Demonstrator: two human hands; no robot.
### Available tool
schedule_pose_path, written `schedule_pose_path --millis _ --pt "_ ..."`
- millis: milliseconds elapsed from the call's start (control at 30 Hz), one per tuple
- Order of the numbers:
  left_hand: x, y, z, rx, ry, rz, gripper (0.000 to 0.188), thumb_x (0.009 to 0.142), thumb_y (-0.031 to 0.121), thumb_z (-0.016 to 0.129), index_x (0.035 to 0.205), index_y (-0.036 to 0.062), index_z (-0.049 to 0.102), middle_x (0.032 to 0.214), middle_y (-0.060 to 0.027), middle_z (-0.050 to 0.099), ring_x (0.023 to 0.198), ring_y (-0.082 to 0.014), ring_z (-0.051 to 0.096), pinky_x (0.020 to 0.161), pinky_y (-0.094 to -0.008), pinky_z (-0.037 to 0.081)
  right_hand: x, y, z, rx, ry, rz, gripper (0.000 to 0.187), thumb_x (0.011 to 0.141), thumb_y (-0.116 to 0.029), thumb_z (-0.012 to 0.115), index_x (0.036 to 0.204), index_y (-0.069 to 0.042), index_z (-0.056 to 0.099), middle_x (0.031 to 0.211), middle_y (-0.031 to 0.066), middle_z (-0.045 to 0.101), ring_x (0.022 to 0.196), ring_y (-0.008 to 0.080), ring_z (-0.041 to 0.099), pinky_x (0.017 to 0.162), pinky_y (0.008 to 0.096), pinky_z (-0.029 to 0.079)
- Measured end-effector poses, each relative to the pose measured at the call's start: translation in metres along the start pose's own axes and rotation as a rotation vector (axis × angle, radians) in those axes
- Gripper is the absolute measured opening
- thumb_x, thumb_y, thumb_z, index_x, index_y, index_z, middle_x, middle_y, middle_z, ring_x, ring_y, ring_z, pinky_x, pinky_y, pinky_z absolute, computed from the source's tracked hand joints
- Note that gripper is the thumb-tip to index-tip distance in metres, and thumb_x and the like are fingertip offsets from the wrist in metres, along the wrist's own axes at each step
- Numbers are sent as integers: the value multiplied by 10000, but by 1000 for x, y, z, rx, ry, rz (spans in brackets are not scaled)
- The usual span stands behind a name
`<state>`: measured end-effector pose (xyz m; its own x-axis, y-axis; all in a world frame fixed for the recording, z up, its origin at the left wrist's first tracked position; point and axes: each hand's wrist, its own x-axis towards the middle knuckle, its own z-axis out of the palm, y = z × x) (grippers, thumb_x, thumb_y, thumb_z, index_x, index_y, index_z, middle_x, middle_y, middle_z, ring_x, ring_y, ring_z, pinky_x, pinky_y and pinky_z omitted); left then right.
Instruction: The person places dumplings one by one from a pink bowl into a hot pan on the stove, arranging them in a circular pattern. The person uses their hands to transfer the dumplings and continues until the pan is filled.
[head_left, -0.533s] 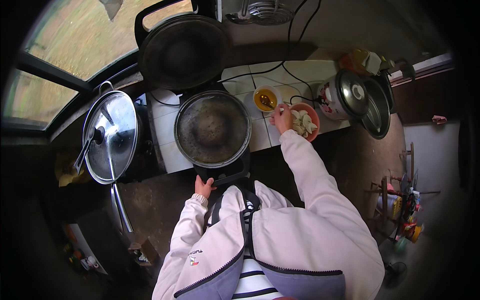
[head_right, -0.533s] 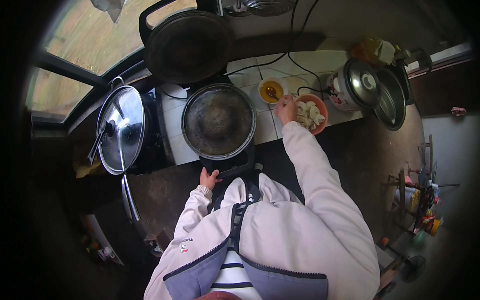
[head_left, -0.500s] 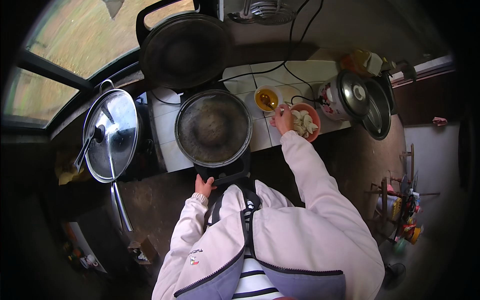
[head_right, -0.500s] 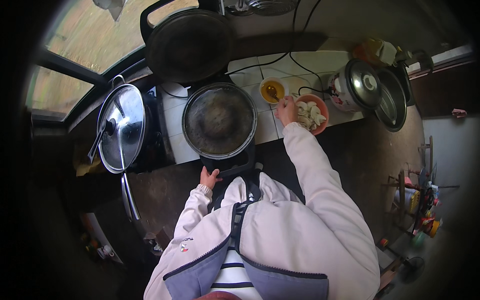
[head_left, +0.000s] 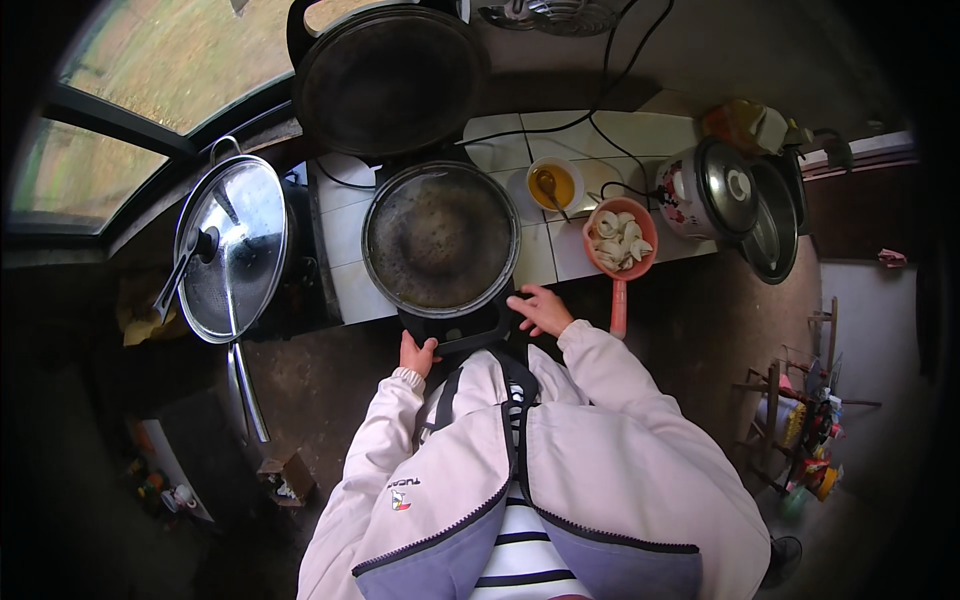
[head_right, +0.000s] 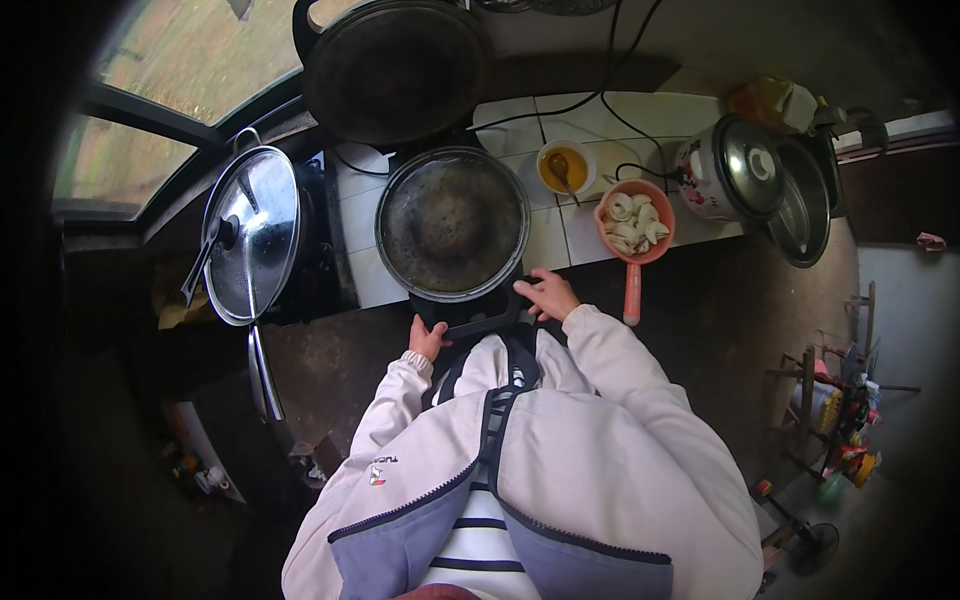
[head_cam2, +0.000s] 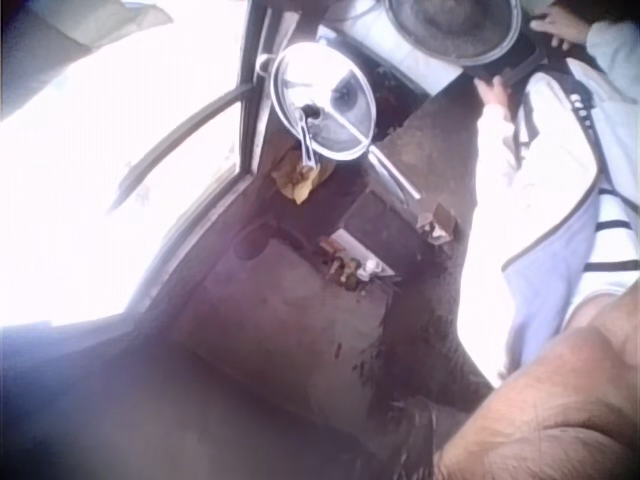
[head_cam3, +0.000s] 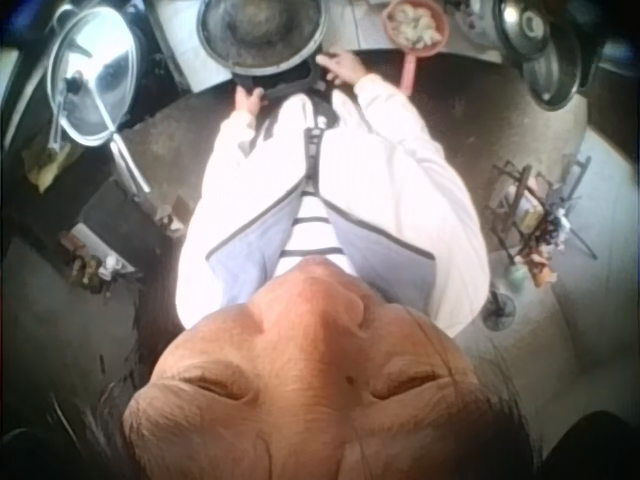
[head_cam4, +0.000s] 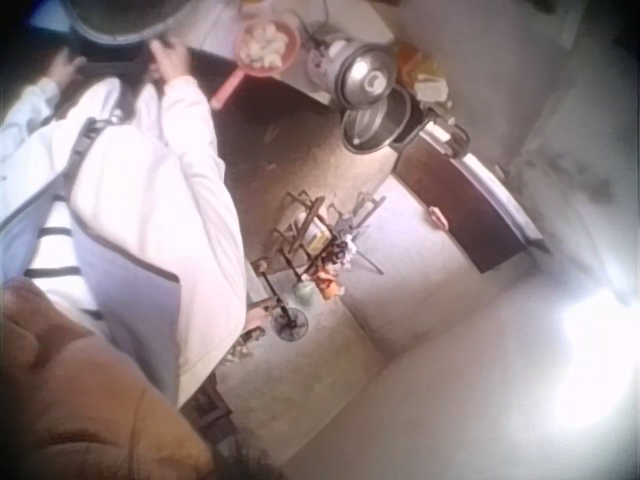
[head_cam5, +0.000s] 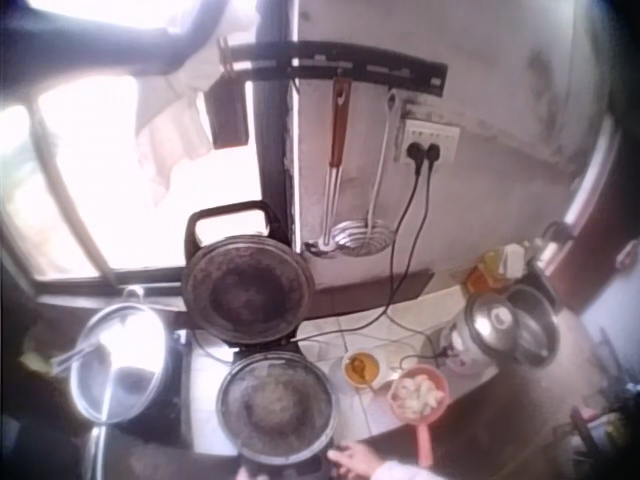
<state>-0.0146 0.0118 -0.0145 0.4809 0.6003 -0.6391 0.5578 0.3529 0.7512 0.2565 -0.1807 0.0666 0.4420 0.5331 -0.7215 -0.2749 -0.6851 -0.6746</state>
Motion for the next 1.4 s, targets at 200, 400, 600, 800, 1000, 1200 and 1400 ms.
schedule_pose_path --millis 200,400,600,800,1000,1200,1400 --pt "3 -8 -1 -6 32 18 581 911 111 713 1388 -70 437 1228 -186 608 837 -264 700 631 -372 675 25 45 29 228 -66 -46 432 994 -291 751 1199 43 570 893 128 711 654 172 700 526 294 587" --pt "2 -1 -3 -20 -31 11 718 917 121 715 1474 -119 331 1324 -234 566 889 -283 716 618 -366 662 26 58 38 288 -18 -69 404 1001 -272 747 1170 45 563 886 132 704 650 171 697 548 302 607" --pt "2 4 -5 -58 -30 -47 747 917 83 704 1516 -103 299 1335 -238 568 940 -297 717 596 -365 668 23 55 47 327 6 -66 414 1004 -250 735 1222 54 556 924 161 703 675 210 719 571 339 639" --pt "0 11 -14 -47 -66 -47 499 936 59 692 1359 -29 443 1185 -175 620 901 -275 715 620 -383 678 9 45 43 239 60 -45 475 996 -241 740 1334 42 565 1002 159 732 696 188 730 592 317 628" --pt "-11 11 -20 -193 -59 -237 800 975 180 751 1583 10 260 1146 -159 627 874 -275 713 672 -444 667 -27 39 -65 221 497 -320 185 1013 -185 693 1097 -24 728 828 53 722 649 120 695 556 266 556" --pt "-56 59 -29 318 366 442 226 1008 218 737 1005 -1 679 749 -21 634 644 -107 526 612 -307 471 -59 73 -194 -245 1048 -362 139 940 -120 746 1046 -32 730 920 114 724 748 208 707 685 337 577" --pt "-55 133 116 47 -531 268 327 1019 191 725 1268 -3 637 1026 -69 733 922 -128 683 827 -284 559 -36 37 -207 -675 889 -456 441 824 -165 809 1221 -92 633 1275 113 634 1155 345 598 975 445 524"
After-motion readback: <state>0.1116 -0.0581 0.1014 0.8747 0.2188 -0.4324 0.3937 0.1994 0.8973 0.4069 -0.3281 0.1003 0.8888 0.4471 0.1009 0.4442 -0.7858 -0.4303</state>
